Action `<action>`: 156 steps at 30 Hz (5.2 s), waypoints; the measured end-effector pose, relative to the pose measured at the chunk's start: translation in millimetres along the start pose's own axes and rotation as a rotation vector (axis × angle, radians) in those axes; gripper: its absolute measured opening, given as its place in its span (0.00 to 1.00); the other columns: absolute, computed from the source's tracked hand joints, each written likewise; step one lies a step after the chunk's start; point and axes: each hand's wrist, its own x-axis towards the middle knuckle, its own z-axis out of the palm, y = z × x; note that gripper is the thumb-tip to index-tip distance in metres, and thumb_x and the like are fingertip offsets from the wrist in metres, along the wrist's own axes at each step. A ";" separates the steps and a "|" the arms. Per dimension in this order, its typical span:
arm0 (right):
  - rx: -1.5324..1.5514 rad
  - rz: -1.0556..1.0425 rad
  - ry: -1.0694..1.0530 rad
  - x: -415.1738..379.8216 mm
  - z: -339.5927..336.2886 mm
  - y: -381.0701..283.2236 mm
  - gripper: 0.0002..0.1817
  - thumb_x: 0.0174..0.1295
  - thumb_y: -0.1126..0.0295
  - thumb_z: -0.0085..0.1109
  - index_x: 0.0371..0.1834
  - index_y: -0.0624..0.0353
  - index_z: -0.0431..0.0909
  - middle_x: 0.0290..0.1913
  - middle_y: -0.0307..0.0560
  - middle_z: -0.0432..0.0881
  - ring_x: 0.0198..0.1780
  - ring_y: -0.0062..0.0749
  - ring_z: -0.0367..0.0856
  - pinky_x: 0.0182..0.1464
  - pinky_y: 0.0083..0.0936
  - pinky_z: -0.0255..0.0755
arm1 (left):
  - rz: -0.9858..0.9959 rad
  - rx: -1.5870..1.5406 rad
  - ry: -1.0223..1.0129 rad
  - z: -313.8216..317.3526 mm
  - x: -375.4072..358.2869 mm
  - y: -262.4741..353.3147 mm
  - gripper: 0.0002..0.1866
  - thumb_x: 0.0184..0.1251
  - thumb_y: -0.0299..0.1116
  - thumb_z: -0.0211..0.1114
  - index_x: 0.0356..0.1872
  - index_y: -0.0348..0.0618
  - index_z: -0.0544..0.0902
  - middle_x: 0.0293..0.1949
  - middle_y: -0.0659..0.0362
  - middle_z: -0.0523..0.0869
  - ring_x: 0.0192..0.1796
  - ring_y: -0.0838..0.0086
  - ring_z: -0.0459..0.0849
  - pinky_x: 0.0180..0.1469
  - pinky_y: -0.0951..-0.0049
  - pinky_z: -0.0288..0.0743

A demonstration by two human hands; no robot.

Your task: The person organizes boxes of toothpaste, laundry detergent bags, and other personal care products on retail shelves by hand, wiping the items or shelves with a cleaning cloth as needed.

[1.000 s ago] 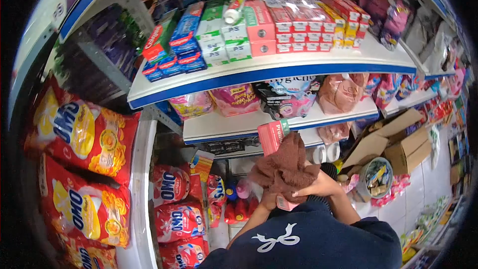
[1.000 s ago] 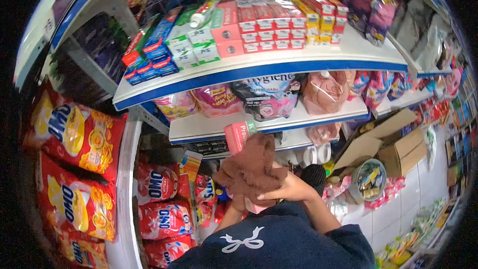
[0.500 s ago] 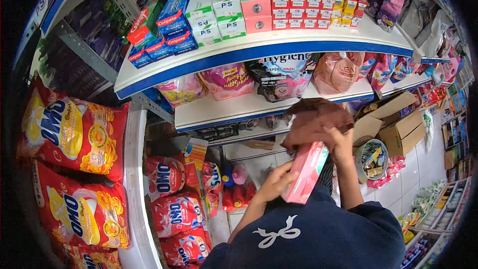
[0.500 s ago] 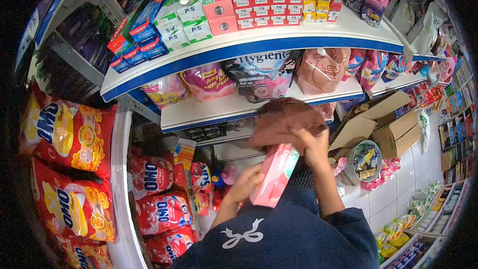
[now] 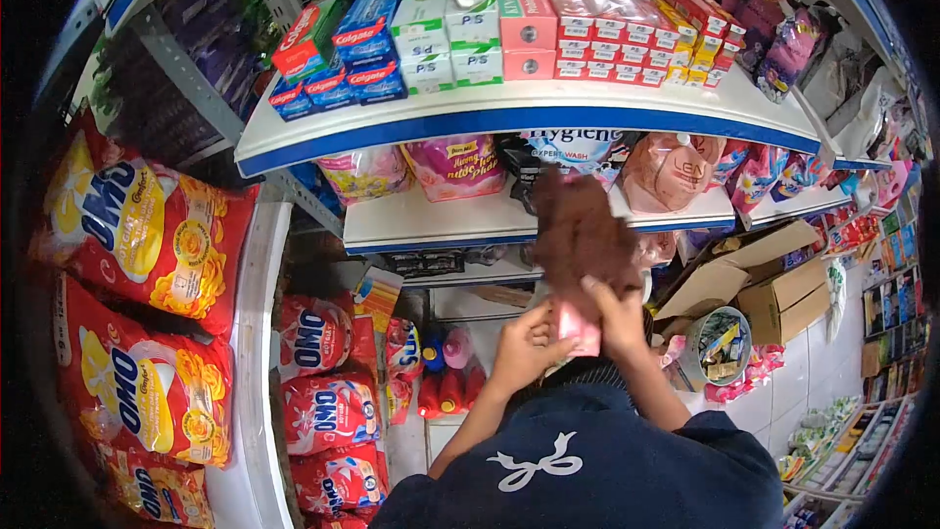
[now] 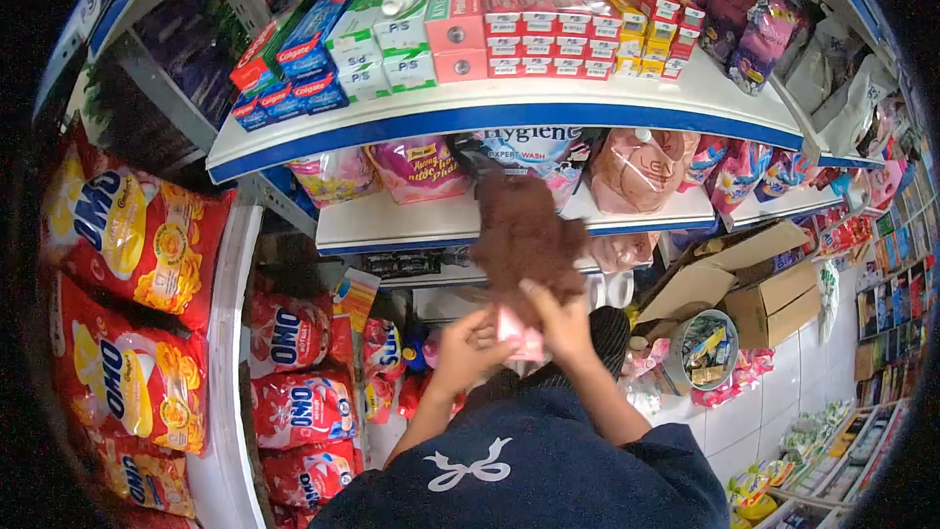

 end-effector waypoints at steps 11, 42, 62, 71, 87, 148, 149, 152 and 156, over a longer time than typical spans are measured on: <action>-0.073 -0.128 -0.151 -11.4 -21.1 9.5 0.41 0.45 0.76 0.67 0.61 0.67 0.53 0.56 0.51 0.65 0.58 0.35 0.65 0.59 0.31 0.61 | 0.050 0.255 -0.137 -15.8 24.0 15.9 0.22 0.41 0.26 0.72 0.41 0.35 0.76 0.42 0.56 0.79 0.45 0.75 0.78 0.49 0.74 0.71; 0.251 -0.009 0.390 40.2 -126.1 28.1 0.26 0.53 0.72 0.58 0.56 0.62 0.62 0.51 0.47 0.71 0.51 0.38 0.73 0.51 0.31 0.70 | 0.133 0.357 0.765 -210.0 103.9 -33.8 0.15 0.61 0.38 0.60 0.37 0.34 0.80 0.32 0.64 0.81 0.35 0.81 0.75 0.40 0.79 0.68; 0.227 0.099 0.328 42.7 -146.4 72.7 0.24 0.48 0.80 0.53 0.53 0.65 0.66 0.43 0.46 0.75 0.42 0.34 0.75 0.46 0.27 0.71 | 1.185 1.128 0.641 -45.0 108.7 198.8 0.06 0.51 0.19 0.60 0.32 0.35 0.80 0.34 0.54 0.80 0.36 0.68 0.79 0.40 0.73 0.71; 0.191 0.246 0.290 35.9 -126.1 102.6 0.22 0.50 0.79 0.53 0.51 0.67 0.66 0.45 0.47 0.75 0.46 0.34 0.73 0.50 0.28 0.68 | 1.120 1.542 0.711 -21.4 214.0 255.7 0.20 0.50 0.39 0.63 0.36 0.30 0.79 0.32 0.48 0.80 0.38 0.58 0.77 0.41 0.65 0.70; 0.166 0.225 0.292 40.8 -132.5 114.7 0.23 0.47 0.82 0.53 0.51 0.67 0.68 0.46 0.47 0.76 0.47 0.34 0.74 0.51 0.25 0.67 | 1.151 1.312 0.833 -25.1 236.8 240.1 0.18 0.46 0.39 0.64 0.35 0.35 0.81 0.33 0.52 0.81 0.37 0.59 0.77 0.42 0.64 0.69; 0.414 0.030 -0.173 27.0 3.2 1.7 0.23 0.63 0.63 0.45 0.59 0.60 0.58 0.54 0.53 0.69 0.50 0.37 0.74 0.50 0.32 0.74 | 0.222 0.636 -0.005 -3.9 28.9 60.1 0.13 0.50 0.28 0.60 0.39 0.35 0.74 0.30 0.49 0.79 0.35 0.59 0.81 0.37 0.68 0.72; 0.529 0.088 -0.171 24.2 4.6 4.5 0.24 0.62 0.62 0.47 0.60 0.57 0.58 0.54 0.53 0.69 0.51 0.36 0.73 0.50 0.31 0.74 | 0.255 0.662 -0.024 -5.4 28.8 59.2 0.13 0.51 0.28 0.60 0.39 0.35 0.73 0.30 0.47 0.79 0.35 0.56 0.81 0.37 0.66 0.72; 0.455 0.062 -0.289 23.4 -5.2 14.0 0.23 0.62 0.64 0.45 0.58 0.62 0.58 0.51 0.51 0.71 0.51 0.37 0.72 0.53 0.31 0.69 | 0.277 0.761 -0.132 -14.0 27.0 47.8 0.13 0.51 0.31 0.61 0.37 0.36 0.73 0.28 0.45 0.78 0.33 0.50 0.78 0.33 0.62 0.71; 0.153 -0.007 -0.263 29.5 -17.6 26.7 0.24 0.61 0.64 0.47 0.58 0.62 0.58 0.49 0.50 0.72 0.49 0.37 0.74 0.52 0.31 0.70 | 0.315 0.813 -0.208 -9.5 24.8 60.5 0.14 0.53 0.35 0.63 0.34 0.36 0.73 0.26 0.47 0.78 0.31 0.51 0.78 0.31 0.61 0.70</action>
